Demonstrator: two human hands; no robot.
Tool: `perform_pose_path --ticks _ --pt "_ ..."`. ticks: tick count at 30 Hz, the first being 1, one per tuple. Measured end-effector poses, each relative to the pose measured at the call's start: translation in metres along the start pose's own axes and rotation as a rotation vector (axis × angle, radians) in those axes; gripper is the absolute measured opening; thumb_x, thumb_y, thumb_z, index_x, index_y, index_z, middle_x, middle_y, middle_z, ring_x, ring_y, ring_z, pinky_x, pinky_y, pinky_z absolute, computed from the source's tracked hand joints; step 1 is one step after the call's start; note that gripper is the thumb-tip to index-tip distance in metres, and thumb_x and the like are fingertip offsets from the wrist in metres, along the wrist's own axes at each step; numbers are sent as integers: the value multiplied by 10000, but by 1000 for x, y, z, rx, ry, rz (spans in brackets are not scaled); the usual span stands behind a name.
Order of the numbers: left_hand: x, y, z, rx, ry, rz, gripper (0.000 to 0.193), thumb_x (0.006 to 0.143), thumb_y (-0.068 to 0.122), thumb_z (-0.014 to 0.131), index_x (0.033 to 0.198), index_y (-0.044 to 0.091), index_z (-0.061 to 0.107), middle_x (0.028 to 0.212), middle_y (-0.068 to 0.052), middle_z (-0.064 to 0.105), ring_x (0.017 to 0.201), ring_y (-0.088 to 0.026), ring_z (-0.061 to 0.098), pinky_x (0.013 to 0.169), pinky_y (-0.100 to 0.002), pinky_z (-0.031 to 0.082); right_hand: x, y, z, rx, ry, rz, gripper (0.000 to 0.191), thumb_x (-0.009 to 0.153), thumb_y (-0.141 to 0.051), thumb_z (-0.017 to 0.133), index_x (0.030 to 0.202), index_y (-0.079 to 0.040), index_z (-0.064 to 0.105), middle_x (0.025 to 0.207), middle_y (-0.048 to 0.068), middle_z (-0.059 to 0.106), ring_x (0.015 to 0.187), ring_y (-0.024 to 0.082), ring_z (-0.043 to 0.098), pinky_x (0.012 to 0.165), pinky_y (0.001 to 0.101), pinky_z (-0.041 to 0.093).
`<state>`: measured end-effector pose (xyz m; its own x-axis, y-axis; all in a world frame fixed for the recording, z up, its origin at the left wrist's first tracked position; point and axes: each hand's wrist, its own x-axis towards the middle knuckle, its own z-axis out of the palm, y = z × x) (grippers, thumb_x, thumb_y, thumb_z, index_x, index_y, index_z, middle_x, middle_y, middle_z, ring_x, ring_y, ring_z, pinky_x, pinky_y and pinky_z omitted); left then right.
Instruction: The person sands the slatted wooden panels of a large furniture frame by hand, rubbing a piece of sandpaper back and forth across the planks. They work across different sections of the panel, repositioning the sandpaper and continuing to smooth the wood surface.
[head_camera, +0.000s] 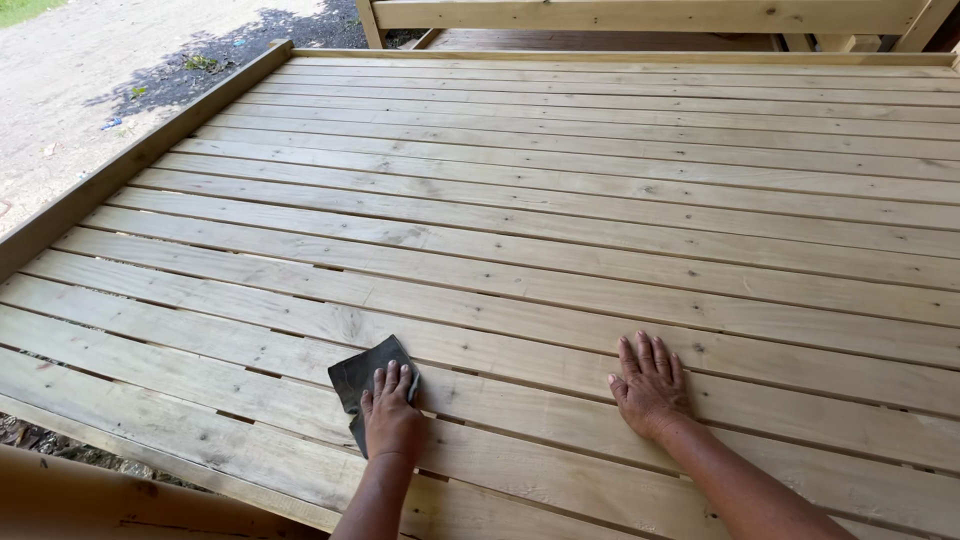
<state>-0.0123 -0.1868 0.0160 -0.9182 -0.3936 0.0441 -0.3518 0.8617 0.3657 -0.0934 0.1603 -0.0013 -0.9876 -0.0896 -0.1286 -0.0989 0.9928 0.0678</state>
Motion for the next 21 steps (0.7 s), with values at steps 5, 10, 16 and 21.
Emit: perform_pose_path --ticks 5,10,16,21 --pt "-32 27 26 -19 -129 253 715 873 86 522 1568 185 381 1695 -20 223 1581 -216 122 1263 -494 72 -10 -49 -12 5 -105 33 740 1037 -575 269 1656 -273 -1 1733 57 -78 1581 321 -70 1248 539 -20" --pt "-21 -20 7 35 -153 312 793 820 53 505 1587 228 398 1720 2 239 1568 -200 134 1254 -470 68 -16 -92 -13 -2 -118 -10 736 1040 -584 261 1657 -298 -19 1740 34 -89 1589 316 -71 1244 584 -19" --pt "6 -55 -14 29 71 38 687 867 99 520 1545 151 415 1676 -40 268 1562 -217 171 1257 -473 93 -21 -111 -10 5 -121 -2 721 1041 -576 249 1653 -321 -34 1736 45 -99 1586 324 -74 1237 604 -22" --pt "-32 -21 11 -54 -163 363 663 879 62 501 1531 167 450 1682 -20 274 1574 -211 159 1266 -473 76 -19 -134 -17 -34 -207 59 720 1050 -588 214 1657 -333 -76 1737 95 -135 1580 380 -86 1215 656 -4"
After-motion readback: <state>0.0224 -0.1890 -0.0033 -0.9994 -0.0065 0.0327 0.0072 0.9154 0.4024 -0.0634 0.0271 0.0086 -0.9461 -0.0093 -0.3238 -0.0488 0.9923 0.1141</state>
